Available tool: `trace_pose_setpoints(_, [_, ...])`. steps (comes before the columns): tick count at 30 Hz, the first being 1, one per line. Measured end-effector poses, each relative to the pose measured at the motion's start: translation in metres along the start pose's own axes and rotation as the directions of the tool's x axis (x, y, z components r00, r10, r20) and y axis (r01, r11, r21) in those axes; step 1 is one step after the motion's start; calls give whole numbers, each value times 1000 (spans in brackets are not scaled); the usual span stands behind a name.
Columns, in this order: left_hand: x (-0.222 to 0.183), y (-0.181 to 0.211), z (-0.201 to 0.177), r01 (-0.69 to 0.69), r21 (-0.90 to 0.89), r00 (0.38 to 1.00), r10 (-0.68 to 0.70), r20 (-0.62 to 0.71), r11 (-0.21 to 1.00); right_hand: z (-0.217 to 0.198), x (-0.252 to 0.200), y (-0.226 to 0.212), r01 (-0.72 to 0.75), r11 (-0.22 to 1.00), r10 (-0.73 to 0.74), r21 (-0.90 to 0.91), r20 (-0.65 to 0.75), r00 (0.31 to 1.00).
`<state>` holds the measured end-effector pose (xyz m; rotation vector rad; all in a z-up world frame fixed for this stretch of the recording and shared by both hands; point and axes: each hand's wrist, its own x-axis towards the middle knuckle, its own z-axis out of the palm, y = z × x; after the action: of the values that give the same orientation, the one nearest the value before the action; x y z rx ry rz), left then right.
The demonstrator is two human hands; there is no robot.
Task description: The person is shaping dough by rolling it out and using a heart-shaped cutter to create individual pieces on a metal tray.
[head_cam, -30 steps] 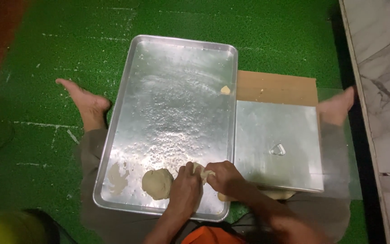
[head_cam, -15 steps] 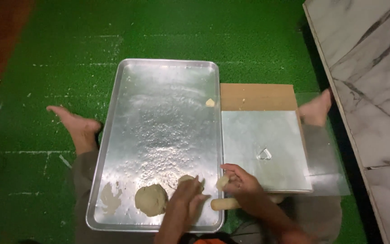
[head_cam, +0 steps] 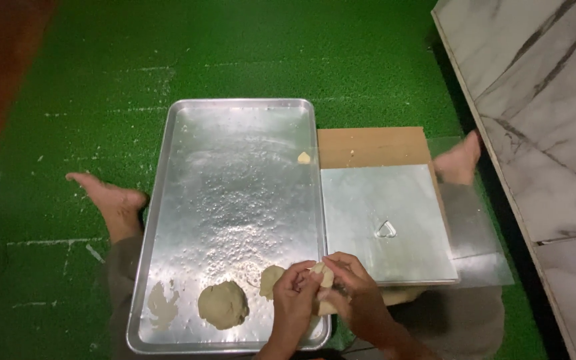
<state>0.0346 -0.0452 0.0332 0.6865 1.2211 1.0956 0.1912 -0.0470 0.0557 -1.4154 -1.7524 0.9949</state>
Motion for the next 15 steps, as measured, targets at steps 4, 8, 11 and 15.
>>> trace_pose_setpoints(4, [-3, 9, 8, -7, 110, 999, 1, 48, 994, -4, -3, 17, 46, 998, -51, -50, -108, 993])
trace_pose_setpoints(8, [-7, 4, 4, -48, 169, 985, 18, 171, 984, -22, 1, 4, 156, 985, -160, -79, -54, 986])
trace_pose_setpoints(11, [-4, -8, 2, -191, 186, 965, 150, 216, 964, -22, -4, 18, 97, 994, -96, 45, -27, 995])
trace_pose_setpoints(15, [0, -18, 10, 66, -16, 995, -64, 76, 998, -11, -2, 37, -269, 829, 366, 491, -112, 924])
